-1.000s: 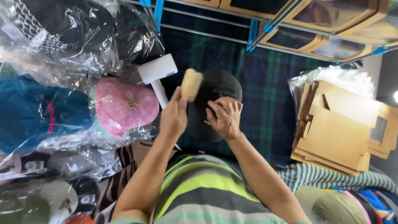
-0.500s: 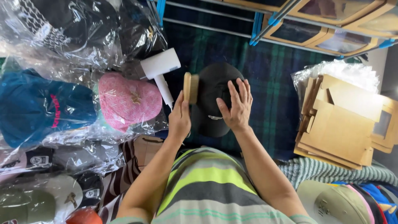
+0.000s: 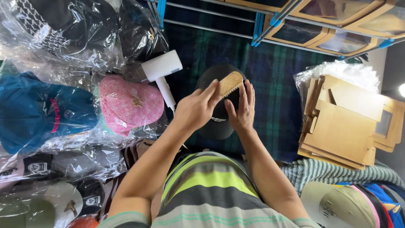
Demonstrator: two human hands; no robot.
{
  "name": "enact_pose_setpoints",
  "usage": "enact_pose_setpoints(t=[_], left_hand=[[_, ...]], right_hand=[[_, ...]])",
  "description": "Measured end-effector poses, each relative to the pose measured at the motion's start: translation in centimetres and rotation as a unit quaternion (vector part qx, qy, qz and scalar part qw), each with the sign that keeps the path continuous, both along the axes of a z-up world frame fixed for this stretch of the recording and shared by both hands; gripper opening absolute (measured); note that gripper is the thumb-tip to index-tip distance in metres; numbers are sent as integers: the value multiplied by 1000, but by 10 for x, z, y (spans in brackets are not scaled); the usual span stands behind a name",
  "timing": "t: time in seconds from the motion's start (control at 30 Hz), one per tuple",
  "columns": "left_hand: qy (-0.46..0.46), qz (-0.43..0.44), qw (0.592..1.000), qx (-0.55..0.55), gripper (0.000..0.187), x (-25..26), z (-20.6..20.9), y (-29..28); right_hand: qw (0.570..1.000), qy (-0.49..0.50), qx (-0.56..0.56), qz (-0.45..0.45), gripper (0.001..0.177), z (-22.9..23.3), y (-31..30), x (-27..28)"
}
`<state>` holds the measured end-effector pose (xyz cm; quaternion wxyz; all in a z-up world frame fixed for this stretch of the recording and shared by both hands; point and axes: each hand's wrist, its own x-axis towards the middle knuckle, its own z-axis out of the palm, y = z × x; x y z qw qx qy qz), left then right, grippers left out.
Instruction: Cleaning a black baseball cap using a wooden brush to remove dust and lint in a warehouse setting.
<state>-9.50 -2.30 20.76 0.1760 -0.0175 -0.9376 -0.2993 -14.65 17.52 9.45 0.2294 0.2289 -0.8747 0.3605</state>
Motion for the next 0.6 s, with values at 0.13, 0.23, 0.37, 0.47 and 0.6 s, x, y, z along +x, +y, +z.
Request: enact_pose_setpoints(t=[0.13, 0.23, 0.37, 0.47, 0.6], left_hand=[[-66, 5, 998, 17, 41, -48, -52, -31], [-213, 52, 975, 24, 53, -49, -69, -61], [-223, 63, 972, 44, 49, -25, -44, -69], [-124, -7, 992, 29, 51, -20, -7, -33], [-154, -20, 987, -47, 46, -75, -46, -36]], right_hand=[[1000, -19, -3, -2, 62, 11, 0, 6], [998, -52, 20, -6, 63, 14, 4, 6], [998, -51, -24, 23, 53, 27, -5, 10], [997, -71, -25, -9, 56, 8, -2, 17], [993, -91, -63, -44, 68, 2, 0, 16]])
